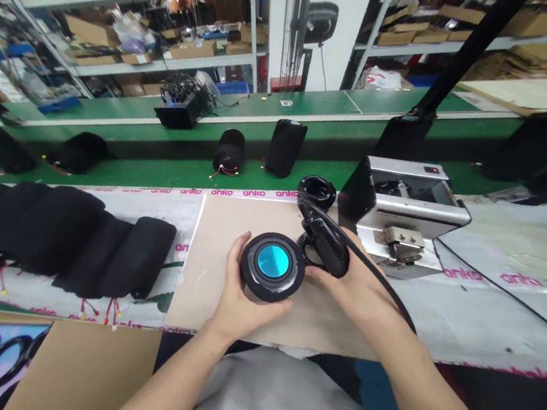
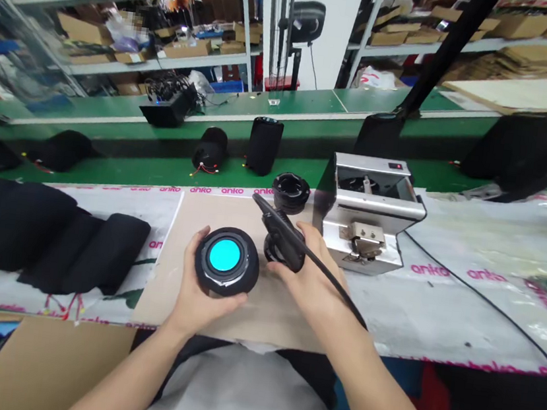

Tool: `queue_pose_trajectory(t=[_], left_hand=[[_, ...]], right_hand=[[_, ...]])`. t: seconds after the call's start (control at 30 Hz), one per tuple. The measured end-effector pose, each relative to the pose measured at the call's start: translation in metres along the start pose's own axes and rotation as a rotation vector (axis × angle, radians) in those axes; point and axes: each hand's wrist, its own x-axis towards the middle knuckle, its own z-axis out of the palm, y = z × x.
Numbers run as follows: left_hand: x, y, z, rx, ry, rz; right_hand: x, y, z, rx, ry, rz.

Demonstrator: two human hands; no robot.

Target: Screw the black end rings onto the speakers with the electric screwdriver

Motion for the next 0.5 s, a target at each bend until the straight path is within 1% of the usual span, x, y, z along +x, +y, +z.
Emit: queue_pose_trajectory(t=[0.17, 0.27, 0.4, 0.5], left_hand=[[0.008, 0.004, -0.010, -0.015, -0.085, 0.048], [0.016, 0.011, -0.019, -0.048, -0.154, 0.035], [0.024, 0.022, -0.024, -0.144, -0.225, 0.047], [0.027, 0.027, -0.024, -0.189, -0.237, 0.034]], right_hand=[[0.000, 0.002, 0.002, 0.008, -0.019, 0.076], [-0.001, -0.003, -0.005, 0.042, 0.008, 0.113], [-0.011, -0.024, -0.024, 0.106, 0.084, 0.227], [-0.024, -0.044, -0.037, 0.279, 0.069, 0.303]])
